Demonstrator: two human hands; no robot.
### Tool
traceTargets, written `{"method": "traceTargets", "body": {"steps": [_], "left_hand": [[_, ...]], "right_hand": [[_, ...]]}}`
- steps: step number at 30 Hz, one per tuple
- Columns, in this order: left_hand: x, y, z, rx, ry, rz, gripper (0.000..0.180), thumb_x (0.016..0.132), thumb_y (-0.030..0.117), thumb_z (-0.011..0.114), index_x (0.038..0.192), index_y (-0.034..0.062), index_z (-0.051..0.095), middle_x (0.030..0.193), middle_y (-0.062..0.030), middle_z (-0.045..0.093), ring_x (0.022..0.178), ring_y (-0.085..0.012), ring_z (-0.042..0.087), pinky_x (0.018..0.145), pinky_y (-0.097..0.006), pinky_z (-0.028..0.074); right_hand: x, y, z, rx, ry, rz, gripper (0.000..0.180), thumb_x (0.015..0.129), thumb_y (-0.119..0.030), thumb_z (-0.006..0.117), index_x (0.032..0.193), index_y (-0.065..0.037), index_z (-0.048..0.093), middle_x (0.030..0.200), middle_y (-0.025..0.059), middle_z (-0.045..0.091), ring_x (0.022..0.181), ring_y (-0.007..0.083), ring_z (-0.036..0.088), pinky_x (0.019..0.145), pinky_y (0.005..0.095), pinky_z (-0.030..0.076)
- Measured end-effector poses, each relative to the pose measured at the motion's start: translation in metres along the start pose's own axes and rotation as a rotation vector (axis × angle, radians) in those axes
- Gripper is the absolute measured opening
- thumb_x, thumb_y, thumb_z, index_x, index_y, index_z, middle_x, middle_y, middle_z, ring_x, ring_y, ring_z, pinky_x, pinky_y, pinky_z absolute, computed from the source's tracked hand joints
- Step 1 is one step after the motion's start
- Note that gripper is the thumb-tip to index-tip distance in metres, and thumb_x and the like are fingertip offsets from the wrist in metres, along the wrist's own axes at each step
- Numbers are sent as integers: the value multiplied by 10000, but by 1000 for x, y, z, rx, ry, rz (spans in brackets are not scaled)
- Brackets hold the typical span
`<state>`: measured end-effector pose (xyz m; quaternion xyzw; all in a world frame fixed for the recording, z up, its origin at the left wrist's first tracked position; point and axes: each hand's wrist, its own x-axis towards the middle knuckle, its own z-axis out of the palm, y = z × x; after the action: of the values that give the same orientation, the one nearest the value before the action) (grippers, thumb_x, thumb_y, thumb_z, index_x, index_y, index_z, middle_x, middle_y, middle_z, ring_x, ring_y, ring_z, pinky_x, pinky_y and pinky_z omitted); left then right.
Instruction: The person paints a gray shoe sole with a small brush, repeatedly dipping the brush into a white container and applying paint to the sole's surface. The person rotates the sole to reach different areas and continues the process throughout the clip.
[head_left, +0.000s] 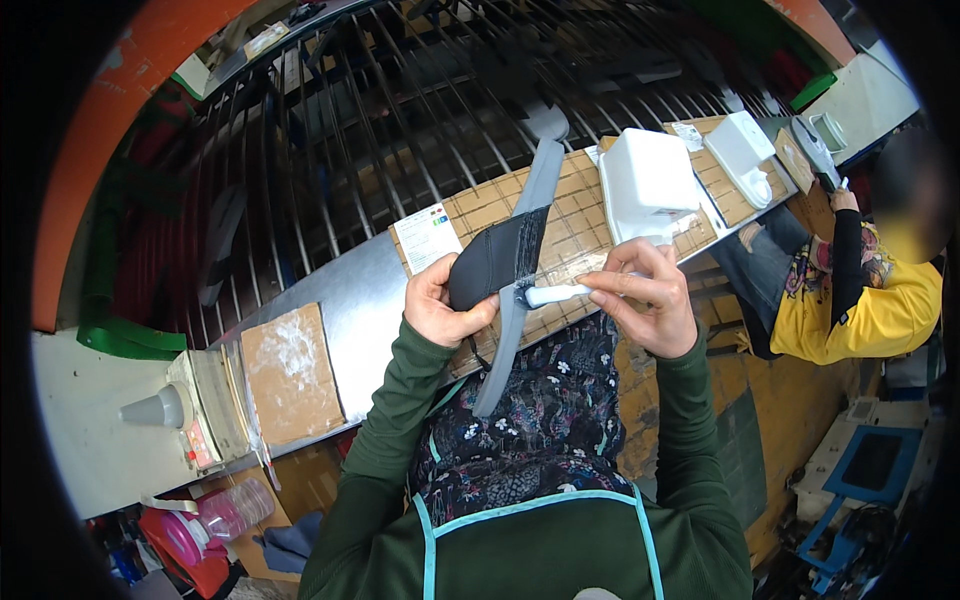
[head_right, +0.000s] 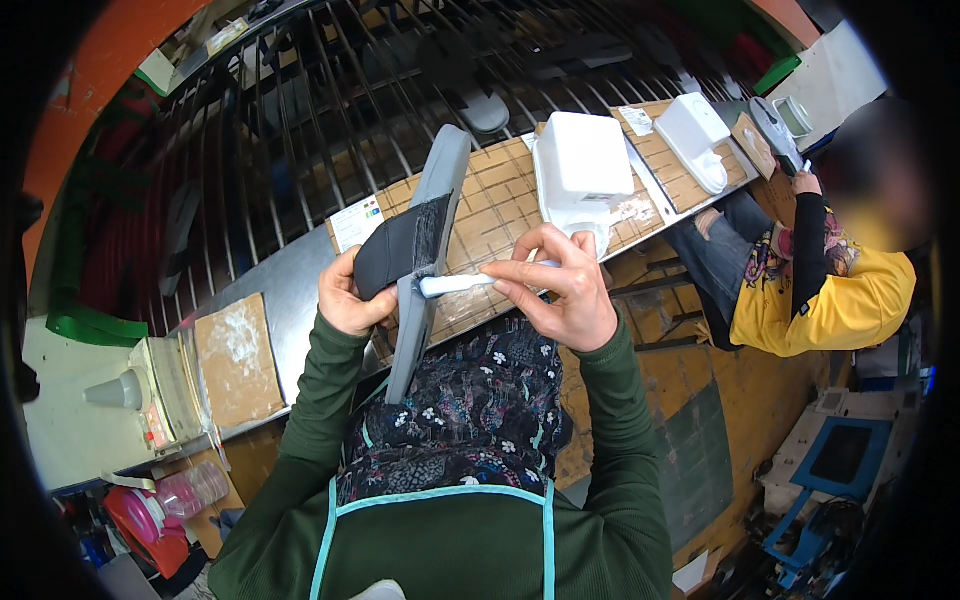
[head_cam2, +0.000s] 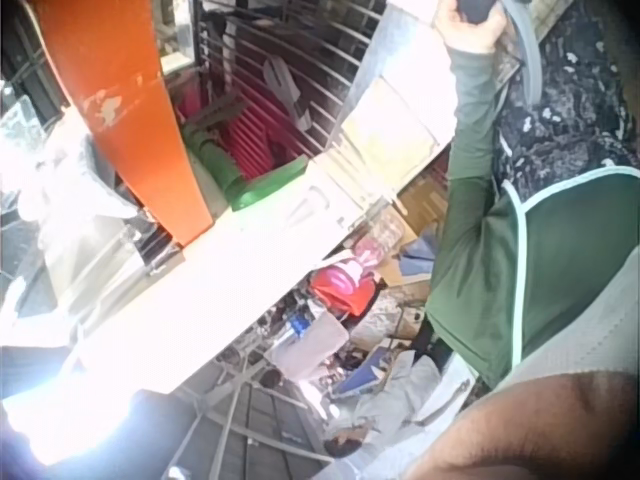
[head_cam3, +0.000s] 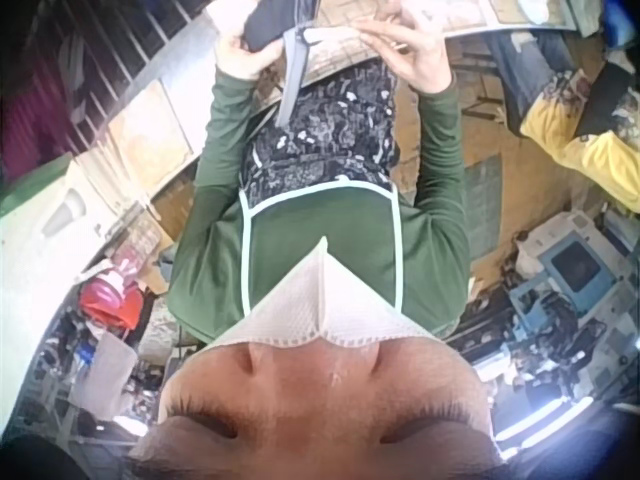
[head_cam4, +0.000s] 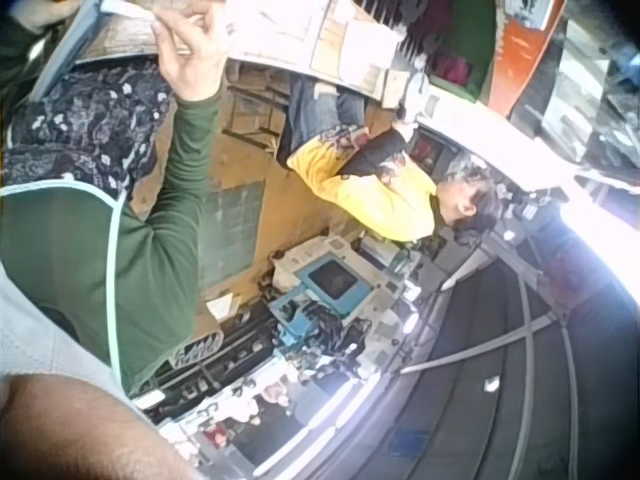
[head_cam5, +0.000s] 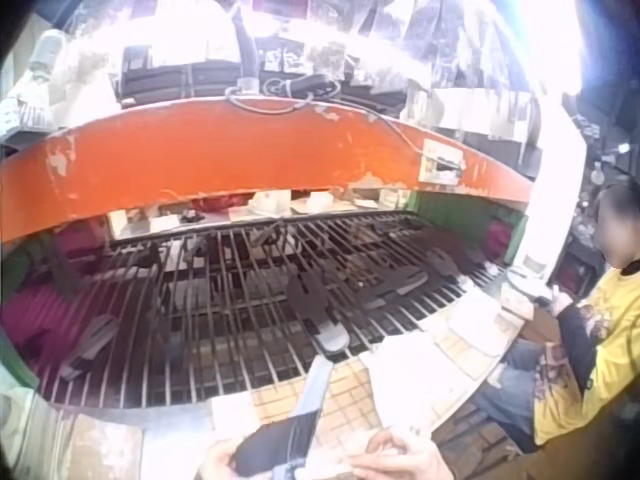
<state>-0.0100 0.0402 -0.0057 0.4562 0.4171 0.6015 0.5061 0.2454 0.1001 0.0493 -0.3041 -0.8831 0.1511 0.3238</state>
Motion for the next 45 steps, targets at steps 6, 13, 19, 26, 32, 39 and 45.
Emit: {"method": "traceTargets", "body": {"steps": [6, 13, 19, 26, 32, 39, 45], "left_hand": [[2, 0, -1, -47, 37, -14, 221, 760, -8, 699, 965, -23, 616, 750, -17, 627, 532, -65, 561, 448, -208, 459], [5, -4, 0, -121, 87, 50, 248, 780, 7, 699, 1012, -16, 615, 757, -25, 634, 524, -59, 559, 430, -201, 468], [8, -10, -3, -161, 133, 81, 250, 799, 0, 680, 1039, -9, 612, 793, -34, 640, 530, -61, 563, 426, -201, 469], [11, -14, -7, -200, 166, 94, 299, 809, 12, 694, 1092, -7, 597, 811, -41, 646, 536, -65, 565, 431, -201, 485], [11, -19, -8, -213, 198, 130, 286, 839, 79, 694, 1088, -20, 594, 816, -52, 656, 496, -61, 543, 407, -189, 464], [12, -31, -11, -369, -189, 229, 726, 771, 159, 777, 1349, -49, 391, 1247, -153, 555, 1119, -233, 594, 1003, -369, 455], [17, -38, -12, -330, -45, 241, 787, 780, 272, 795, 1389, -26, 397, 1272, -138, 585, 1099, -211, 619, 943, -320, 508]], "right_hand": [[0, 0, 7, 48, 36, 2, 247, 735, -122, 783, 977, -170, 773, 868, -31, 597, 612, 77, 490, 711, 292, 278], [1, -4, 13, 72, 58, 9, 258, 732, -120, 782, 985, -175, 772, 863, -33, 602, 626, 87, 487, 709, 292, 278], [2, -9, 18, 62, 73, -7, 277, 728, -116, 781, 996, -182, 770, 847, -39, 604, 642, 87, 485, 710, 288, 272], [1, -14, 23, 88, 75, -2, 287, 718, -119, 784, 996, -187, 770, 852, -41, 605, 653, 88, 482, 711, 290, 269], [-2, -15, 27, 203, 50, -65, 278, 728, -121, 783, 1001, -174, 769, 852, -28, 598, 651, 87, 498, 715, 291, 294], [11, -9, 43, 343, 391, 299, 215, 826, -51, 722, 1038, -68, 747, 867, 42, 578, 668, 71, 503, 541, 213, 411], [9, -14, 24, 585, 64, 214, 181, 816, -72, 735, 995, -68, 760, 893, 33, 584, 680, 71, 504, 545, 201, 402]]}}
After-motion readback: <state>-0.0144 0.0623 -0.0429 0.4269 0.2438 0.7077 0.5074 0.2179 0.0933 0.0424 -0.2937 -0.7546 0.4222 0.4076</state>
